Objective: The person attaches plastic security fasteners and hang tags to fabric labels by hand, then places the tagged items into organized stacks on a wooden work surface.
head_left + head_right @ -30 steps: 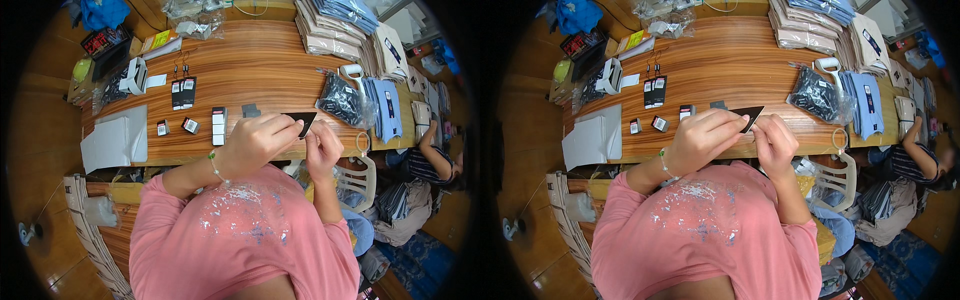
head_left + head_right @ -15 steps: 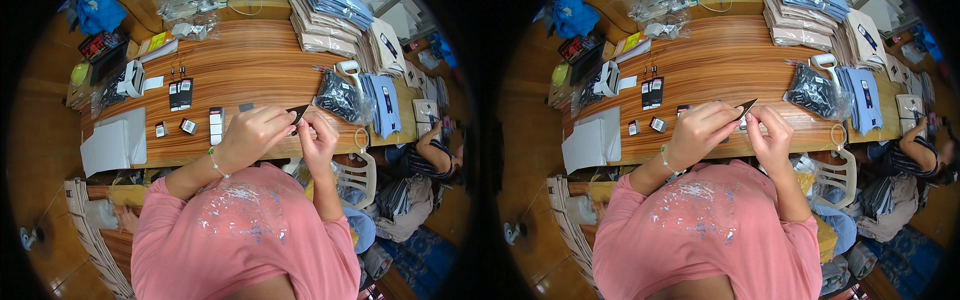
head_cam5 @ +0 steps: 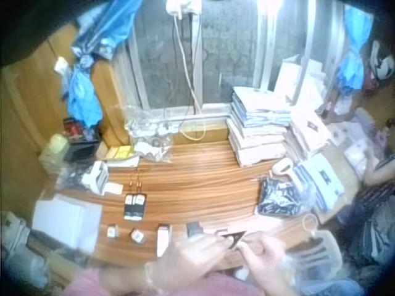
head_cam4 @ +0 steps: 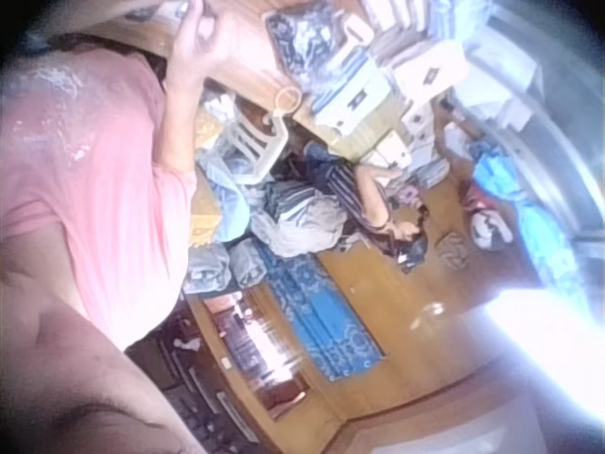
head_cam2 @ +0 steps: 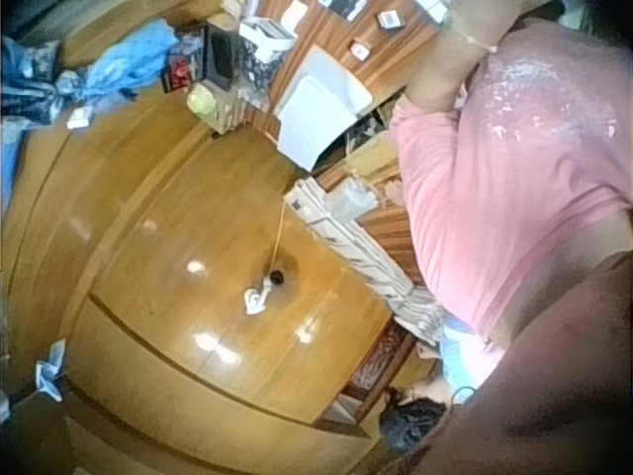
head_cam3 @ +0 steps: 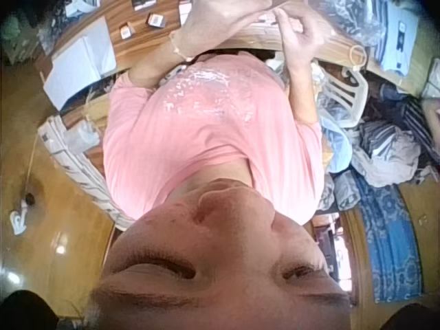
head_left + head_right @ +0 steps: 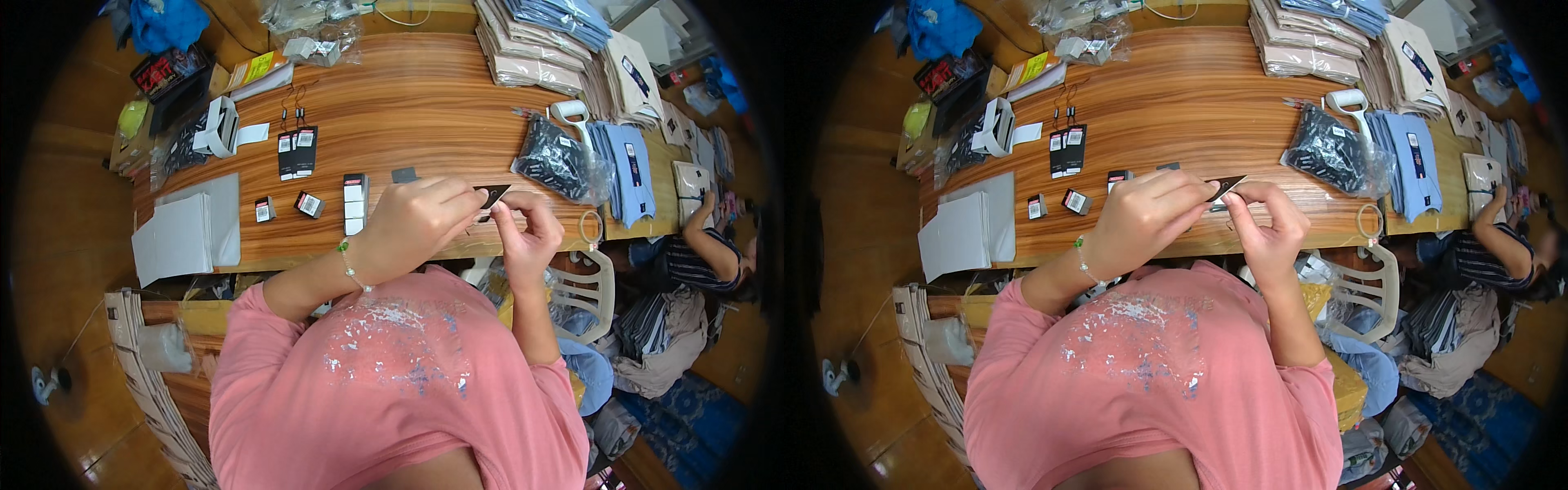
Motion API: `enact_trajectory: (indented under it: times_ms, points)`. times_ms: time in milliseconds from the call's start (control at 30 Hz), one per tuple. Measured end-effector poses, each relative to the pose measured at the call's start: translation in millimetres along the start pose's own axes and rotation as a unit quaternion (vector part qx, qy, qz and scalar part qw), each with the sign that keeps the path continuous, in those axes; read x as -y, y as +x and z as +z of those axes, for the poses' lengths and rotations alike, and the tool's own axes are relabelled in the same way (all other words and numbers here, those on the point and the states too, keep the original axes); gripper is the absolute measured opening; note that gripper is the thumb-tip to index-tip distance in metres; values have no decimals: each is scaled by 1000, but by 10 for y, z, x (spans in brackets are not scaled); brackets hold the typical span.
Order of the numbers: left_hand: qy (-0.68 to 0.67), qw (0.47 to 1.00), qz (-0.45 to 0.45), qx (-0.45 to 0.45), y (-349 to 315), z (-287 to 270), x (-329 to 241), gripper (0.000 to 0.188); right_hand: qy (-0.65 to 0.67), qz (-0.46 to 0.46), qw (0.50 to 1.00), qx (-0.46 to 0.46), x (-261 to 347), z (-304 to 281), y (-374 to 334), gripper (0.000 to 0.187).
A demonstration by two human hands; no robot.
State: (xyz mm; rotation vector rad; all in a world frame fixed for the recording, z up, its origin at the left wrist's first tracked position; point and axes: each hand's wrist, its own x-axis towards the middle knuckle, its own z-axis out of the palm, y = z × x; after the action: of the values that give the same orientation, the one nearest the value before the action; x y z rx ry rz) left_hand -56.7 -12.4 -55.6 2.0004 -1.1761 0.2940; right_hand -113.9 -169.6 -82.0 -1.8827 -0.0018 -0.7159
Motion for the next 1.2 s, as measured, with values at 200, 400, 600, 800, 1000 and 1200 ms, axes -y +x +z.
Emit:
enact_trajectory:
  times_ms: [200,400,600,800,1000,1200]
  points:
    - [-47,998,-33,5,-2,-3,-21,15,-103,-110,988,24,33,-99,104,18]
    - [-112,989,-75,53,10,-31,19,13,-90,-165,980,70,-19,-125,145,18]
    - [-40,998,-23,34,-30,-20,19,16,-19,-72,992,107,-84,-148,59,14]
    - [61,998,29,-2,-20,23,109,20,95,68,975,191,-142,-183,121,16]
    - [105,990,90,25,-19,127,294,18,200,232,931,200,-289,-135,120,7]
    - [112,983,138,49,-66,229,443,14,161,306,896,278,-401,-100,140,4]
